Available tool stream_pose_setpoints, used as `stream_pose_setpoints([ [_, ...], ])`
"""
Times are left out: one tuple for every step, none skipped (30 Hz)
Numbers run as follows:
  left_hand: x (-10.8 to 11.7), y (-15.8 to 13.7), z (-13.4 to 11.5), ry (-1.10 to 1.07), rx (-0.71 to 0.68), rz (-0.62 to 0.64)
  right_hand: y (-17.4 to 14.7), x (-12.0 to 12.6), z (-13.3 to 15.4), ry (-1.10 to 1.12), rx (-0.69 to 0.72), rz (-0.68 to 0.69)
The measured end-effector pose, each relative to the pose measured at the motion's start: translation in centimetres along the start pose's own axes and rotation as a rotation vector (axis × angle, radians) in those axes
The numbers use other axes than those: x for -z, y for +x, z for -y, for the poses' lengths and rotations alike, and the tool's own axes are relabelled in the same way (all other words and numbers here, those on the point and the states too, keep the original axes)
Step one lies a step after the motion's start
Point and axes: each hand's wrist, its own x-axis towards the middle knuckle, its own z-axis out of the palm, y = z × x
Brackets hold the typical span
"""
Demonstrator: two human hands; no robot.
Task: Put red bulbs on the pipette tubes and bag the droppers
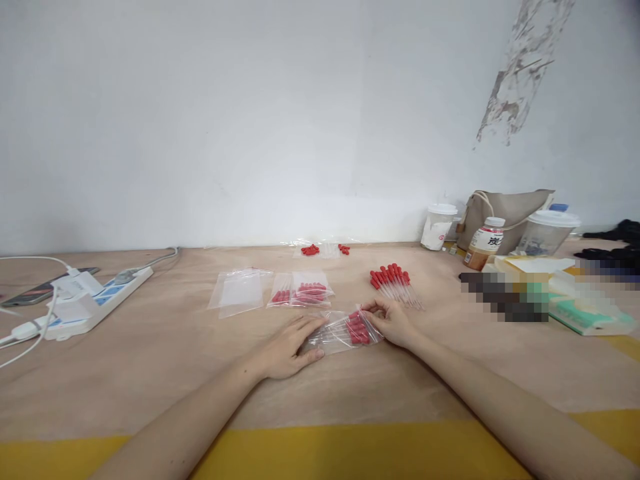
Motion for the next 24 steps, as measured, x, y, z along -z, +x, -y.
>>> stream_pose_setpoints([
  [0.0,0.0,0.0,0.003,0.002,-0.001,0.1,-0.3,-0.1,-0.024,0.000,-0.023],
  [0.1,0.0,-0.1,0.007,0.004,-0.002,0.2,-0.4,-0.2,-0.037,-0.007,-0.030],
  [0.1,0.0,-0.1,0.010,0.006,-0.002,0.3,-0.4,-0.2,-0.039,-0.019,-0.015],
  [0.1,0.0,-0.2,0.012,0.006,-0.001,0.4,-0.3,-0.2,-0.032,-0.031,0.019],
  [0.1,0.0,-0.2,0.013,0.005,-0.001,0.4,-0.1,-0.2,-0.021,-0.040,0.067],
  [0.1,0.0,-0.1,0.012,0.003,0.001,0.5,0.2,-0.2,-0.016,-0.045,0.116],
  [0.1,0.0,-0.1,0.011,0.001,0.002,0.5,0.6,-0.1,-0.024,-0.042,0.157],
  [0.0,0.0,-0.1,0.011,0.001,0.003,0.5,1.0,0.0,-0.046,-0.033,0.186],
  [0.0,0.0,-0.1,0.011,0.003,0.001,0.5,1.3,0.1,-0.075,-0.015,0.209],
  [-0.1,0.0,0.0,0.013,0.005,0.000,0.5,1.6,0.2,-0.100,0.009,0.222],
  [-0.1,0.0,0.0,0.015,0.007,0.000,0.5,1.7,0.3,-0.114,0.033,0.236],
  [-0.1,0.0,0.0,0.017,0.010,-0.001,0.4,1.8,0.3,-0.114,0.053,0.243],
  [-0.1,0.0,0.0,0.020,0.015,0.001,0.4,1.7,0.2,-0.106,0.063,0.233],
  [-0.1,0.0,0.0,0.022,0.021,0.004,0.4,1.6,0.1,-0.099,0.053,0.201],
  [-0.1,0.0,0.0,0.026,0.027,0.008,0.3,1.4,0.0,-0.098,0.021,0.150],
  [-0.1,0.0,0.0,0.029,0.031,0.012,0.2,1.2,-0.1,-0.105,-0.025,0.085],
  [-0.1,0.0,0.1,0.033,0.033,0.013,0.2,1.0,-0.3,-0.120,-0.071,0.022],
  [-0.2,-0.1,0.1,0.035,0.032,0.014,0.1,0.8,-0.4,-0.140,-0.107,-0.026],
  [-0.2,-0.1,0.2,0.038,0.029,0.012,0.0,0.6,-0.5,-0.162,-0.125,-0.045],
  [-0.2,-0.1,0.2,0.040,0.026,0.012,-0.1,0.5,-0.6,-0.179,-0.125,-0.042],
  [-0.2,-0.1,0.2,0.041,0.023,0.012,-0.1,0.4,-0.6,-0.188,-0.106,-0.021],
  [-0.3,-0.1,0.3,0.043,0.020,0.013,-0.2,0.4,-0.5,-0.189,-0.079,0.012],
  [-0.3,-0.1,0.3,0.044,0.016,0.014,-0.2,0.3,-0.4,-0.186,-0.047,0.047],
  [-0.3,-0.1,0.3,0.044,0.012,0.015,-0.2,0.4,-0.3,-0.180,-0.011,0.075],
])
